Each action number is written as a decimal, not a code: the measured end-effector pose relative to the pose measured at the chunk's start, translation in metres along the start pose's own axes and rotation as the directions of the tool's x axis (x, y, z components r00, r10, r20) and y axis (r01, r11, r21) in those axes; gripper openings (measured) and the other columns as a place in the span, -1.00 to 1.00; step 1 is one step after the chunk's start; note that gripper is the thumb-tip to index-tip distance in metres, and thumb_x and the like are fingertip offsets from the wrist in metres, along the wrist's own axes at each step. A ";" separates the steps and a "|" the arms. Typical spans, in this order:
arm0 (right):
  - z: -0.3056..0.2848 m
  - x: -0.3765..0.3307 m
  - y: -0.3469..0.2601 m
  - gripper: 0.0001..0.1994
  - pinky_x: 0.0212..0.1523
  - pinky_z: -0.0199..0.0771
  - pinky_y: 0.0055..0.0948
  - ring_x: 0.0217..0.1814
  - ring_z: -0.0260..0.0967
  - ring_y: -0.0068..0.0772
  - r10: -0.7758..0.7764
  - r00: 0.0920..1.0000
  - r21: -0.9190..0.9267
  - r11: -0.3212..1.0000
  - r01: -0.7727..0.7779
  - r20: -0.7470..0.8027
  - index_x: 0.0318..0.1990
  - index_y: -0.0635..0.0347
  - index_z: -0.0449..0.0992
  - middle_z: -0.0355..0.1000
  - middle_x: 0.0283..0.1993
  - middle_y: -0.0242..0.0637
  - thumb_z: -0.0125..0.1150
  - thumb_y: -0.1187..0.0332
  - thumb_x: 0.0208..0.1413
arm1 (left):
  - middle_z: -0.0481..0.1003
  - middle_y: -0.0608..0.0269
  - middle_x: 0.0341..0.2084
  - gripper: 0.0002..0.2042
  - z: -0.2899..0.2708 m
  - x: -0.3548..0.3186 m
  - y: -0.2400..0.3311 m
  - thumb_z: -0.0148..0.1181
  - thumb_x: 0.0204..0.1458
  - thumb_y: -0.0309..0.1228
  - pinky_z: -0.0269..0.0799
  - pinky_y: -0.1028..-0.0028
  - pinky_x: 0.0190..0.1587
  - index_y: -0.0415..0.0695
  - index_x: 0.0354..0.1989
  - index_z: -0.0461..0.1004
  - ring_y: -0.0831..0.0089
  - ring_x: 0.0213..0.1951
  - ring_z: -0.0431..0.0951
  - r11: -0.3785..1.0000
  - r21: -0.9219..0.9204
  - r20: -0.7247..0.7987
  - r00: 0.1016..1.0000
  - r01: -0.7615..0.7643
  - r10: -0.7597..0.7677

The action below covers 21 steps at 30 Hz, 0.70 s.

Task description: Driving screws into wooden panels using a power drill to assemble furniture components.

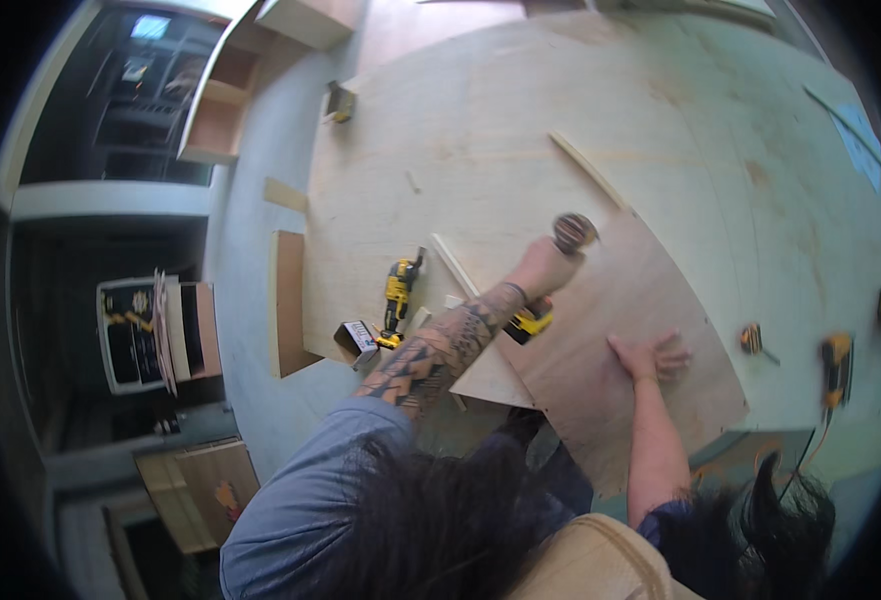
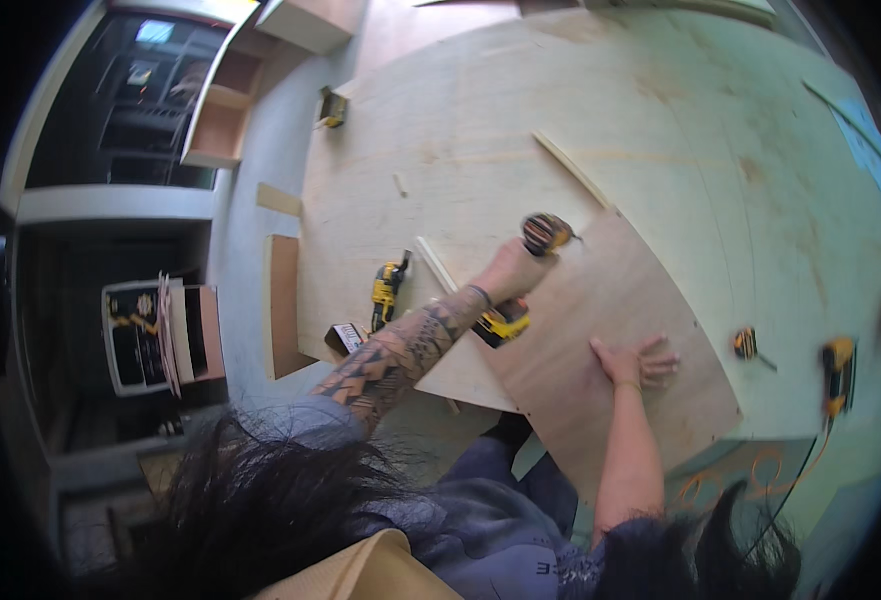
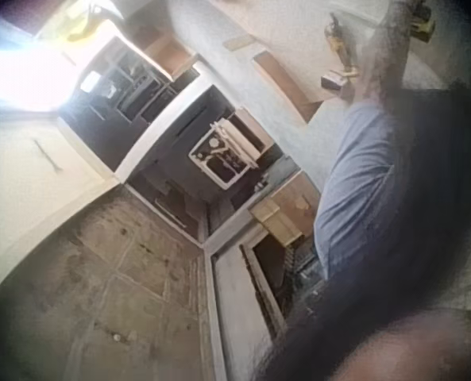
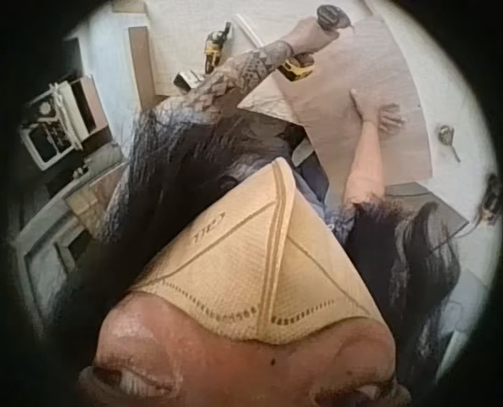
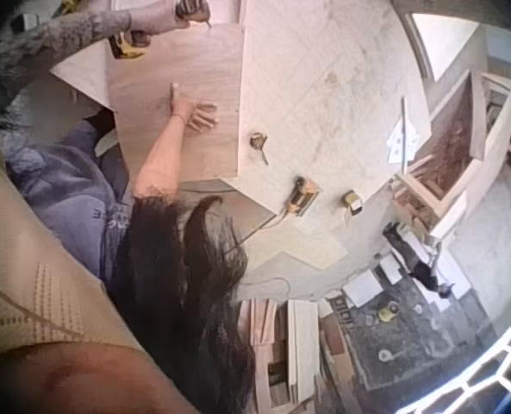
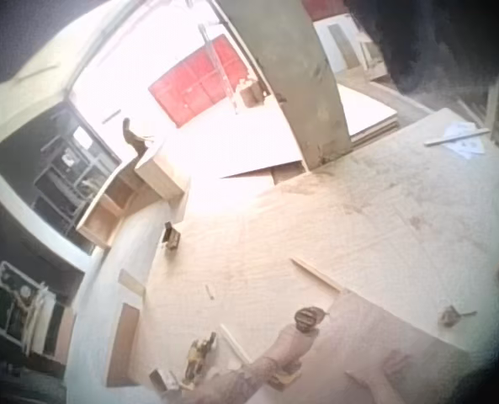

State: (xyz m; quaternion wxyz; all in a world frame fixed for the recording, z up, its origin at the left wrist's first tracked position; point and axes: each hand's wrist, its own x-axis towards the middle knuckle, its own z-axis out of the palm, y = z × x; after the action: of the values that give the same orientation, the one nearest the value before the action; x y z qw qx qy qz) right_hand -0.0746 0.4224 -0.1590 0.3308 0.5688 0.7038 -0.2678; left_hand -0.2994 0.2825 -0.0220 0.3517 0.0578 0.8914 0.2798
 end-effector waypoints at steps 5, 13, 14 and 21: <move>0.012 -0.003 0.016 0.67 0.50 -0.64 0.58 0.65 -0.95 0.58 -0.014 0.998 -0.080 0.997 0.010 -0.060 0.58 0.06 -0.74 -0.89 0.58 0.49 0.56 -0.45 -0.34 | 0.67 -0.19 -0.30 -0.54 0.015 -0.043 -0.043 0.33 0.11 -0.01 0.62 0.15 -0.05 -0.24 -0.14 0.66 -0.05 -0.16 0.72 0.993 -0.118 0.012 1.000 -0.004 0.005; 0.016 0.003 0.000 0.58 0.53 -0.52 0.53 0.68 -0.83 0.54 -0.011 0.985 -0.149 0.989 -0.015 -0.172 0.61 -0.01 -0.66 -0.81 0.61 0.44 0.46 -0.52 -0.25 | 0.64 0.13 -0.02 -0.42 0.031 -0.214 -0.256 0.50 0.10 -0.15 0.54 0.34 0.11 -0.18 0.23 0.48 0.40 0.00 0.63 0.881 -0.464 -0.215 0.977 -0.091 -0.012; 0.023 -0.003 0.002 0.52 0.55 -0.44 0.49 0.69 -0.74 0.55 -0.068 0.972 -0.140 0.989 0.036 -0.227 0.64 0.01 -0.55 -0.75 0.63 0.44 0.45 -0.50 -0.21 | 0.63 0.16 -0.03 -0.41 0.034 -0.237 -0.300 0.49 0.11 -0.13 0.54 0.33 0.12 -0.18 0.23 0.48 0.40 0.00 0.62 0.889 -0.453 -0.251 0.966 -0.064 -0.058; 0.150 -0.168 0.061 0.27 0.62 -0.29 0.27 0.69 -0.41 0.48 -0.749 0.657 -0.430 0.624 0.653 -0.088 0.65 -0.01 -0.20 -0.43 0.64 0.42 0.58 -0.12 -0.11 | 0.65 0.27 -0.19 -0.51 -0.012 -0.313 -0.417 0.50 0.08 -0.08 0.57 0.35 -0.04 -0.15 0.06 0.60 0.46 -0.15 0.64 0.759 -0.632 -0.722 0.476 -0.157 -0.503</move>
State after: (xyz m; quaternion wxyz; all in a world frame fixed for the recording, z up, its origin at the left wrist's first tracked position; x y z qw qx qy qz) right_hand 0.0314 0.2176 -0.1256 0.2023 0.2047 0.9433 -0.1656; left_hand -0.0348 -0.1665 -0.0535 -0.1174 -0.3074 0.7970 0.5065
